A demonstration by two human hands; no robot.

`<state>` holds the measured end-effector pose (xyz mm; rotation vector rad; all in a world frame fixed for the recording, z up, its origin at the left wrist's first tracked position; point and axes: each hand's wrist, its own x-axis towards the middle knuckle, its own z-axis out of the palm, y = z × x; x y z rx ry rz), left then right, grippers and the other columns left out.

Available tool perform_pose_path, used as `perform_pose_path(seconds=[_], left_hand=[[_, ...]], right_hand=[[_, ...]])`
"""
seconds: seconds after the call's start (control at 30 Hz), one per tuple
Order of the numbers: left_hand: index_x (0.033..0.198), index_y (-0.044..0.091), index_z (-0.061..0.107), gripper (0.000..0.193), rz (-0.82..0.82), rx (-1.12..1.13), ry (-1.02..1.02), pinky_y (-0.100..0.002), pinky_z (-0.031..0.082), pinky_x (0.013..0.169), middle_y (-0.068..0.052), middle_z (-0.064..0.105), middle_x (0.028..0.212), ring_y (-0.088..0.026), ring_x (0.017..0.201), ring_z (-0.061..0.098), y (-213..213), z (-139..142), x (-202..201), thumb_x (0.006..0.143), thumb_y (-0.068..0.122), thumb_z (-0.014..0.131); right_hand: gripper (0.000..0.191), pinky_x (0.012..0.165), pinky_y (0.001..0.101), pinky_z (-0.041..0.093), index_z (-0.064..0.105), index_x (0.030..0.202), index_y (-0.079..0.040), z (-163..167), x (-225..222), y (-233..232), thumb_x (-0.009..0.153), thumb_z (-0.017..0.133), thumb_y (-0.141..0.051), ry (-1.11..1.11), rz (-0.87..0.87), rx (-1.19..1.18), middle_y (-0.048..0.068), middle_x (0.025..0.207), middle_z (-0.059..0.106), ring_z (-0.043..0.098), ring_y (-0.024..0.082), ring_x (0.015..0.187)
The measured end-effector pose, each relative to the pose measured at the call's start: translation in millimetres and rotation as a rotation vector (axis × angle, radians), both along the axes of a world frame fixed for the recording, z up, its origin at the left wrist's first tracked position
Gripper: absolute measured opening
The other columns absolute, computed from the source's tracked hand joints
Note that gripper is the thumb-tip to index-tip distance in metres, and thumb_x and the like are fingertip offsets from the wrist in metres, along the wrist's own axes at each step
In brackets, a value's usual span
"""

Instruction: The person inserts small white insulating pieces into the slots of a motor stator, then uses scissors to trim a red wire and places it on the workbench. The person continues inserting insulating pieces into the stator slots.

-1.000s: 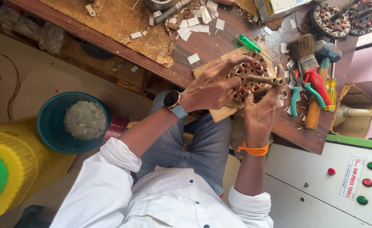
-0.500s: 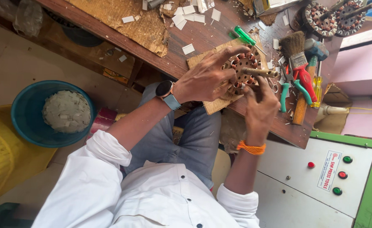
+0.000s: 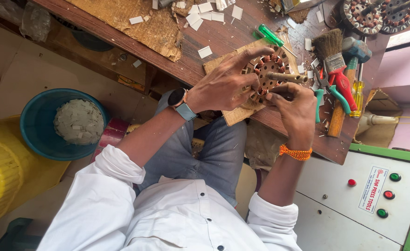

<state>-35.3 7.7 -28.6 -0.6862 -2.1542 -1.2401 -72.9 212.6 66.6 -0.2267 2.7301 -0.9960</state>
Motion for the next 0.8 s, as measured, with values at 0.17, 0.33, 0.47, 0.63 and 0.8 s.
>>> perform_pose_path(seconds=[0.17,0.33,0.47,0.63,0.8], left_hand=[[0.095,0.007,0.067,0.015,0.032,-0.024,0.015,-0.047,0.044,0.125,-0.010,0.029,0.163,-0.038,0.153,0.036,0,-2,0,0.086,0.011,0.078],[0.103,0.009,0.069,0.014,0.005,-0.007,-0.018,-0.046,0.040,0.123,-0.011,0.028,0.165,-0.036,0.154,0.036,0,0,1,0.094,0.013,0.077],[0.096,0.009,0.068,0.015,0.030,-0.033,-0.020,-0.050,0.041,0.124,-0.010,0.031,0.162,-0.036,0.152,0.038,0,2,2,0.086,0.013,0.080],[0.099,0.008,0.068,0.015,-0.005,-0.013,-0.012,-0.050,0.039,0.128,-0.012,0.029,0.164,-0.037,0.156,0.032,-1,3,2,0.089,0.011,0.079],[0.098,0.007,0.068,0.016,0.028,-0.038,0.004,-0.051,0.036,0.129,-0.012,0.029,0.163,-0.036,0.156,0.030,0,2,1,0.089,0.012,0.080]], right_hand=[[0.013,0.072,0.0255,0.065,0.076,0.103,0.006,0,-3,3,0.091,0.072,0.002,-0.036,0.012,-0.081,0.008,0.090,0.078,0.077,0.012,0.080],[0.016,0.071,0.0272,0.066,0.074,0.107,0.007,5,-16,6,0.092,0.070,0.004,-0.202,-0.011,-0.118,0.011,0.089,0.077,0.076,0.016,0.077],[0.030,0.066,0.0277,0.064,0.073,0.119,-0.001,13,-26,3,0.091,0.067,0.006,-0.260,0.044,-0.081,0.009,0.087,0.075,0.075,0.016,0.074],[0.032,0.060,0.0269,0.060,0.074,0.116,-0.004,15,-32,-1,0.085,0.074,0.004,-0.187,0.099,0.034,0.007,0.083,0.074,0.071,0.012,0.070],[0.035,0.062,0.0263,0.054,0.075,0.108,-0.002,6,-37,1,0.074,0.084,-0.002,0.071,0.263,0.204,0.002,0.082,0.073,0.066,0.007,0.072]])
